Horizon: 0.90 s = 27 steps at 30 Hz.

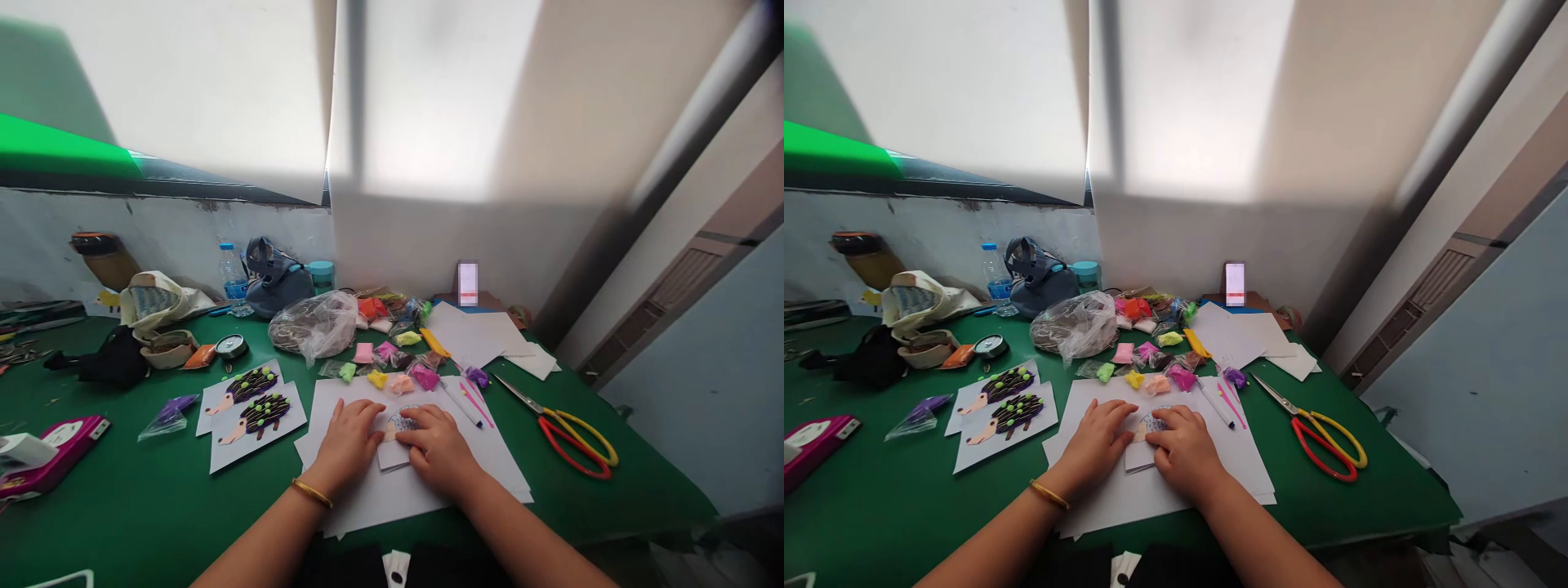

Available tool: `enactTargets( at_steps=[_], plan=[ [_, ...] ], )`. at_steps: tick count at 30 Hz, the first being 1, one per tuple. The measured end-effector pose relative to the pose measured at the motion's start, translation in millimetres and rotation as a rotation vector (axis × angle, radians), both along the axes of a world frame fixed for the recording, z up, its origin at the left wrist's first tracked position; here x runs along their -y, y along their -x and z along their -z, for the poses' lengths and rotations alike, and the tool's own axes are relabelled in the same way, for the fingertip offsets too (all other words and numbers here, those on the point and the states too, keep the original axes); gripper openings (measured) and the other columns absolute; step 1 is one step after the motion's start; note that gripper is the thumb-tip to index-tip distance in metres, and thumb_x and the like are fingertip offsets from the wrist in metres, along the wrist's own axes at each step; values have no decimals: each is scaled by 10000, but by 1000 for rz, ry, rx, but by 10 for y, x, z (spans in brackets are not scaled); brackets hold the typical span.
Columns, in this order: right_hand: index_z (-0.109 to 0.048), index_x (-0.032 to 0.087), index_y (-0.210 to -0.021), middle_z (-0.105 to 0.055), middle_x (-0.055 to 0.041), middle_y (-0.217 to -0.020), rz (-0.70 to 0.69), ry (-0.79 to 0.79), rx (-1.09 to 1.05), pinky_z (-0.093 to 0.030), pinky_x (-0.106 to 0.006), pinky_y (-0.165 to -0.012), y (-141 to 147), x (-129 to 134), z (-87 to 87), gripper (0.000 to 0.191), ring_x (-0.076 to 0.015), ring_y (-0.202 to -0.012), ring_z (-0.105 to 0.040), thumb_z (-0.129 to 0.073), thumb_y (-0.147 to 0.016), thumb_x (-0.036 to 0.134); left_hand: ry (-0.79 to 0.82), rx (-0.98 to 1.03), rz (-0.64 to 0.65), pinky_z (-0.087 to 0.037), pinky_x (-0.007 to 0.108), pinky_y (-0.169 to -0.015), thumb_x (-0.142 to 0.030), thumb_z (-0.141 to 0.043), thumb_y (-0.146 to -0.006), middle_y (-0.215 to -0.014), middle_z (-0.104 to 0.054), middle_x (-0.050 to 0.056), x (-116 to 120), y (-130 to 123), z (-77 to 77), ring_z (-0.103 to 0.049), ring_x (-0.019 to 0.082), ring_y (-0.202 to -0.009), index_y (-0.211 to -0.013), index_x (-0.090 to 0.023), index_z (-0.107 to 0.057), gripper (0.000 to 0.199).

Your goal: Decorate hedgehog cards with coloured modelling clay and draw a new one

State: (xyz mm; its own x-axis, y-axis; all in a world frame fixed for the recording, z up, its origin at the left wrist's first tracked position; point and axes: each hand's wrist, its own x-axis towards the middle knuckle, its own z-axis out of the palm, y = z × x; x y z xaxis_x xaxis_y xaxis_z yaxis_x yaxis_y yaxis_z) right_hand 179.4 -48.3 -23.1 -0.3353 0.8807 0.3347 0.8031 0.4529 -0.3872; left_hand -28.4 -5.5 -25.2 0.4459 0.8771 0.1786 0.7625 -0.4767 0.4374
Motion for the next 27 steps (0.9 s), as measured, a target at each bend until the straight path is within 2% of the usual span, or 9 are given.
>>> enactTargets(
  at_steps=[3, 9, 27],
  plan=[
    [-763, 336, -999, -631, -1, -1274, 15, 9, -3, -380, -450, -993, 5, 1, -1, 394, -262, -1174, -491, -546, -750, 121, 1, 2, 0, -150, 548, -1168, -194, -573, -855, -1287, -594, 65, 4, -1, -9, -489, 238, -1259, -1258, -270, -555, 411],
    [-716, 356, -1122, -590, -2, -1339, 2, 32, 8, -369, -453, -1007, 3, -11, -14, 469, -258, -1205, -476, -537, -758, 120, 4, -3, -1, -149, 548, -1168, -188, -576, -852, -1288, -590, 66, 7, 0, -16, -486, 236, -1259, -1262, -268, -551, 418],
    [-653, 343, -1229, -502, 0, -1444, 9, 142, 27, -307, -449, -1073, 33, -45, -15, 522, -249, -1293, -412, -505, -774, 132, -20, -21, -2, -170, 550, -1164, -186, -581, -859, -1288, -592, 64, 8, 1, -2, -488, 231, -1258, -1268, -264, -548, 418]
  ],
)
